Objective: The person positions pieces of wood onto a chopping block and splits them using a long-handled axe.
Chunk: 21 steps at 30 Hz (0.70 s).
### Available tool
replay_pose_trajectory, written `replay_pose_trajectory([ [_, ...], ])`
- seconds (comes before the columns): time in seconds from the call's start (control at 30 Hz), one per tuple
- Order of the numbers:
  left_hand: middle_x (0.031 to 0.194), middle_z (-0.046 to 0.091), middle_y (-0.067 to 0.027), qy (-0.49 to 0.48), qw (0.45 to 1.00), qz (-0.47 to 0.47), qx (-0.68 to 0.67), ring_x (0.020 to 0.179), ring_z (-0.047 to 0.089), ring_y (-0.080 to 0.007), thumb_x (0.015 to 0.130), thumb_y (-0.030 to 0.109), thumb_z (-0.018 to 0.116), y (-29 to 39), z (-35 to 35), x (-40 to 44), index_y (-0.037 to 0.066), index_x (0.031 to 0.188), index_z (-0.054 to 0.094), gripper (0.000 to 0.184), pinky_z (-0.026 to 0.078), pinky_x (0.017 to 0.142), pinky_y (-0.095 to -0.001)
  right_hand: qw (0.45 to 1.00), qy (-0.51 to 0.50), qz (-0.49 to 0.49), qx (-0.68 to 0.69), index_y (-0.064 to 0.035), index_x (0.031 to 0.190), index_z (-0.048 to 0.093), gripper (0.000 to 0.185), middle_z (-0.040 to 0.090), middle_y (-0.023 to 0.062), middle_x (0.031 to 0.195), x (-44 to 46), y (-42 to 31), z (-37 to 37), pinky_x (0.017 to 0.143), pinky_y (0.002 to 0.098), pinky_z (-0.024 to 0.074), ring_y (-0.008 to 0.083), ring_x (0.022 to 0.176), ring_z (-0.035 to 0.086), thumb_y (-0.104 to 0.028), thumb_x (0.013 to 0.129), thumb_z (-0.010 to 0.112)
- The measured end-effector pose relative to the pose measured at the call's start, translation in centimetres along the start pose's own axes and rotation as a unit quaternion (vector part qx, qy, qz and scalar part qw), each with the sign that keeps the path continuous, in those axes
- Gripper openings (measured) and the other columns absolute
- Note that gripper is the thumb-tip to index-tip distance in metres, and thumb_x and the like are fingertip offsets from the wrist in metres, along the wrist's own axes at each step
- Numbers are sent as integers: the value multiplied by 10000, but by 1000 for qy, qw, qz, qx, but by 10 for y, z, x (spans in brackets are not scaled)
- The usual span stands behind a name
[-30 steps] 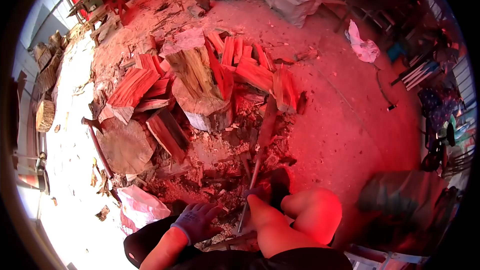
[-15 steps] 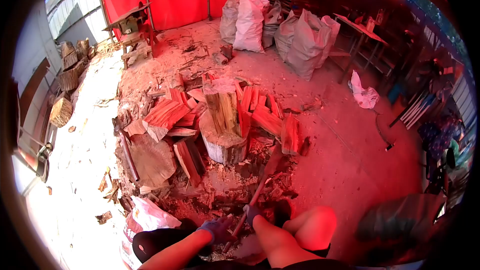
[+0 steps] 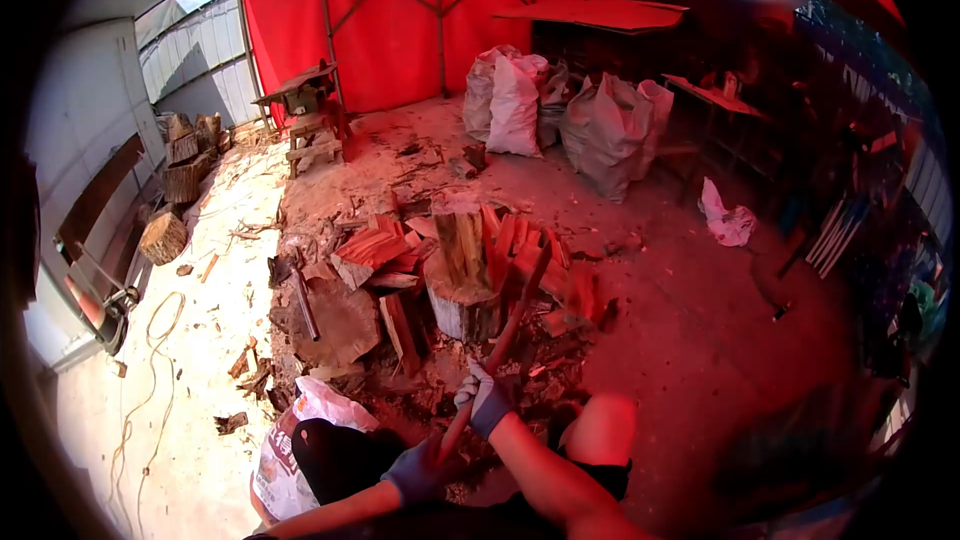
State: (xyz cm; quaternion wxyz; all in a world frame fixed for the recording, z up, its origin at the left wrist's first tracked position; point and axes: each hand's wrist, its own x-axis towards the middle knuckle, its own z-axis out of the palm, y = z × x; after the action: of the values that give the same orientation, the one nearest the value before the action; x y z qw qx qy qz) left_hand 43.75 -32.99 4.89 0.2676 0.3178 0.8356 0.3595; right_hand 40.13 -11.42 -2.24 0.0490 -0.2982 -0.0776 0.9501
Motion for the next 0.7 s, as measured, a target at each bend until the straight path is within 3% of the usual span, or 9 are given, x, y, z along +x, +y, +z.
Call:
replay_pose_trajectory([
  [0.13,948,682,-212,125,990,34,-59,886,688,-385,889,292,705,-2,26,-20,15,1120,558,390,536,734,-449,990,-116,-16,-77,-222,841,562,204,393,-87,640,-25,-4,39,512,301,393,90,508,412,-356,947,674],
  [0.17,879,668,-146,88,972,-17,-217,743,678,-243,895,256,727,-16,39,-7,11,1087,555,356,536,654,-384,985,-107,-31,-132,-200,848,559,215,426,-69,648,-27,-9,53,516,316,409,103,519,445,-353,950,670],
  [0.27,802,631,-86,-81,900,-115,-412,678,611,-127,900,260,735,-35,61,40,13,1047,564,335,517,601,-328,962,-113,-79,-236,-151,855,544,238,498,-23,669,-22,-25,73,486,343,429,130,522,507,-321,940,688],
  [0.33,785,633,-84,-13,922,-76,-379,683,616,-137,905,281,724,-20,80,44,20,1043,573,332,517,615,-334,928,-47,-197,-311,-135,926,571,190,479,-27,652,-25,-22,82,438,331,401,123,483,475,-276,935,697],
  [0.4,751,638,-80,131,947,-6,-292,693,626,-156,917,323,702,-7,94,53,33,1036,590,333,519,643,-348,915,-52,-200,-346,-125,1038,596,190,469,-27,640,-26,-30,94,412,309,374,118,458,454,-246,933,698],
  [0.5,809,670,-169,144,935,35,-323,716,653,-225,894,384,711,4,87,102,36,1042,602,394,520,684,-386,858,-83,-284,-420,-115,1111,578,212,451,-23,630,-61,-50,152,414,302,374,112,445,441,-223,950,663],
  [0.63,759,641,-142,121,902,200,-363,684,627,-231,899,318,714,156,-81,149,11,1016,615,343,499,656,-383,698,-248,-486,-463,-83,1084,544,227,471,-1,691,-165,-88,335,429,299,388,115,470,464,-258,966,628],
  [0.67,725,617,-10,238,865,337,-286,621,560,-68,911,229,718,186,-112,181,24,1020,630,248,478,590,-253,653,-283,-542,-446,-89,1012,552,210,464,2,680,-194,-92,381,441,297,397,120,482,471,-275,962,634],
  [0.7,727,627,-17,224,865,362,-265,647,572,-69,897,212,718,225,-163,186,28,1022,653,232,487,621,-256,589,-273,-630,-426,-78,953,570,190,472,9,676,-216,-95,427,449,304,420,123,487,481,-260,961,625],
])
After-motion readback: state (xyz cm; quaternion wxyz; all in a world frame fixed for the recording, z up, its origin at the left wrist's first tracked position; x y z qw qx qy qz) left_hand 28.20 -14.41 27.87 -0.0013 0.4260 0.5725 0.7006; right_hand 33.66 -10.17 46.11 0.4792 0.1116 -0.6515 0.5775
